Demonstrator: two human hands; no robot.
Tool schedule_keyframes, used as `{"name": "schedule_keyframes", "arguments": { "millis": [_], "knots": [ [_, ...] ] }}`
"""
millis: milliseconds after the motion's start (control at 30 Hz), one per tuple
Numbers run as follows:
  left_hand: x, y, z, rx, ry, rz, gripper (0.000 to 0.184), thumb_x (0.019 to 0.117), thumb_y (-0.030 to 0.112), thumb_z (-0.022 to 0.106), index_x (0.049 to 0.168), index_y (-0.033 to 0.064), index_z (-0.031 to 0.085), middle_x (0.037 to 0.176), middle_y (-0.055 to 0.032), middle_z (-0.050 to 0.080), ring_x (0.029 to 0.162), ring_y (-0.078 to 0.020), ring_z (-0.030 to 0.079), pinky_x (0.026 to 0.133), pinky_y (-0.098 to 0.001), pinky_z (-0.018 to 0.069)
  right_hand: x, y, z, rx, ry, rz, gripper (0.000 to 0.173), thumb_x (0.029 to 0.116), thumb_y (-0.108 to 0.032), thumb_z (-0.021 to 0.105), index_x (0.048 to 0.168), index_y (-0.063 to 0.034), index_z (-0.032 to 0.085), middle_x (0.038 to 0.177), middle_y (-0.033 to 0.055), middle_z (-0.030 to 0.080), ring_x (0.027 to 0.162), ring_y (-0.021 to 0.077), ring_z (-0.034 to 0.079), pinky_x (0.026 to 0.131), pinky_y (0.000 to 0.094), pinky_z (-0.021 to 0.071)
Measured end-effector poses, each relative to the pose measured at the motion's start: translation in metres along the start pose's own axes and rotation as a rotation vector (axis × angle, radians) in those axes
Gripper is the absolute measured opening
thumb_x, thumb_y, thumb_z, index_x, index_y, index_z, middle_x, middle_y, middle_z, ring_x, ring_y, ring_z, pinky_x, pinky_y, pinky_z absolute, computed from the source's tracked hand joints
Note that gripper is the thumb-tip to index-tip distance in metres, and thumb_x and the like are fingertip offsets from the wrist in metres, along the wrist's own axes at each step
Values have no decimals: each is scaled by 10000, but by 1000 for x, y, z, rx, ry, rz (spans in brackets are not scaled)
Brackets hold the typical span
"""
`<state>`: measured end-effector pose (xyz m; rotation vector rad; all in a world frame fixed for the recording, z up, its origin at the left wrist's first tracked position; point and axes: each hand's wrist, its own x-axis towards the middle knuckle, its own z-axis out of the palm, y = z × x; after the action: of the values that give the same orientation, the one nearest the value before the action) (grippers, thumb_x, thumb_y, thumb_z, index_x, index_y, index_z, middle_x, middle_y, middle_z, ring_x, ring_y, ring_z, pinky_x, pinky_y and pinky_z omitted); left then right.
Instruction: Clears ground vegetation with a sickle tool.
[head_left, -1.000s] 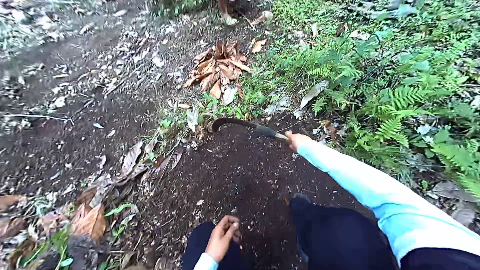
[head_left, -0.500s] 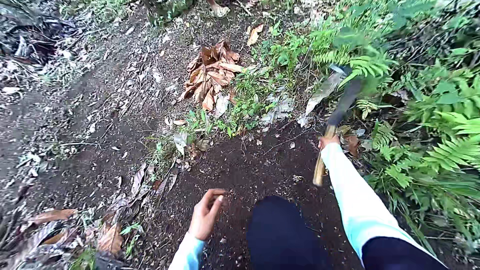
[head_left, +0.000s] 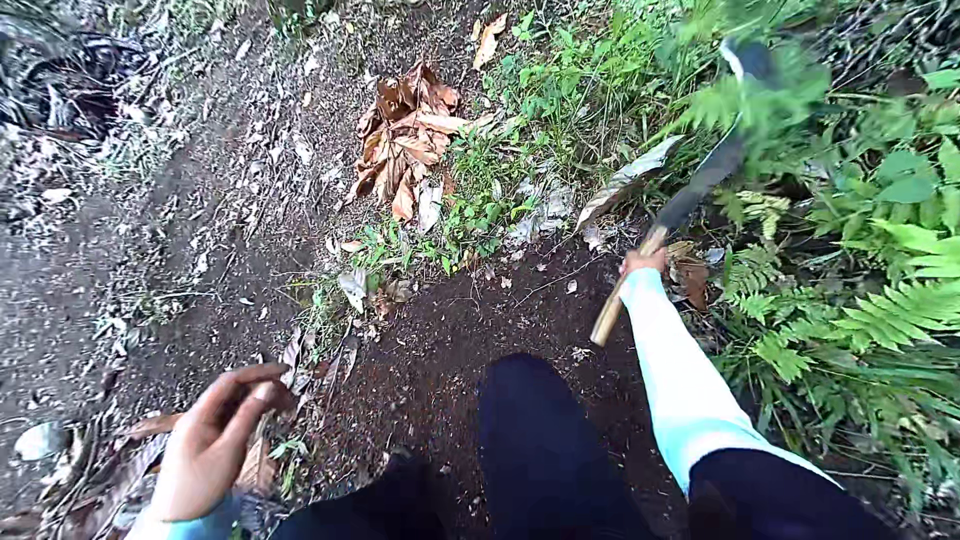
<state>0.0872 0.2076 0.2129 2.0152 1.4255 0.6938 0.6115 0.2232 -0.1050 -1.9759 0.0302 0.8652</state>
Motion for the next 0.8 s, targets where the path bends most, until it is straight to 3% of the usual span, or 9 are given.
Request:
{"name": "schedule_keyframes", "arguments": {
  "millis": [67,133,267,333,400,533,633,700,800],
  "knots": [
    [7,-5,-10,-31,38,19,214,1037,250,512,1174,133,628,880,187,701,759,27,685,740,-197,596,4,35,23,-170,-33,-8,701,963,-85,674,1554,37,316,1337,292,593,1080,376,675,940,505,557],
    [17,-9,-9,-55,59,28,201,1035,233,494,1162,149,626,858,194,696,738,22,685,733,-194,597,-7,107,12,-503,-220,8,690,956,-103,689,1534,69,355,1450,328,520,1305,439,572,1099,561,466],
    [31,-9,6,-60,59,-32,217,1012,184,477,1156,93,611,832,183,683,722,35,677,729,-179,591,-42,160,-62,-577,-314,128,687,994,-112,652,1577,-3,306,1321,330,595,1071,430,681,921,557,552],
    [40,-3,20,-73,36,-47,218,1013,175,482,1165,80,607,835,176,681,728,37,676,734,-177,589,-44,124,-81,-474,-234,98,648,1009,-108,626,1573,-21,319,1231,316,623,931,395,686,831,527,557],
    [50,8,33,-93,12,-2,206,1012,174,497,1163,94,613,844,182,688,735,33,682,739,-183,595,-38,64,-73,-302,-136,35,670,1022,-107,607,1591,-2,271,1269,331,602,964,395,679,864,516,558],
    [57,38,51,-108,-70,131,186,1019,238,547,1166,184,648,895,200,706,773,32,684,739,-181,591,13,1,-2,-51,-9,-16,746,974,-88,650,1593,-15,240,1284,291,602,947,377,690,825,509,585],
    [58,45,53,-154,-154,189,182,1038,373,572,1169,299,673,948,200,724,792,21,694,735,-176,592,-6,81,18,-469,-230,22,684,977,-102,666,1546,70,328,1437,340,524,1278,449,588,1078,573,480],
    [65,41,58,-233,-177,180,184,1034,423,573,1156,334,677,932,197,727,777,16,692,730,-181,590,-30,147,-4,-612,-318,82,706,965,-118,668,1554,51,318,1400,344,547,1221,453,623,1027,579,513],
    [79,28,82,-334,-175,128,159,1040,351,558,1125,274,669,882,184,725,750,6,693,720,-206,600,-52,150,-48,-522,-245,125,663,986,-97,649,1557,24,334,1258,340,617,997,432,687,889,567,553]
  ]
}}
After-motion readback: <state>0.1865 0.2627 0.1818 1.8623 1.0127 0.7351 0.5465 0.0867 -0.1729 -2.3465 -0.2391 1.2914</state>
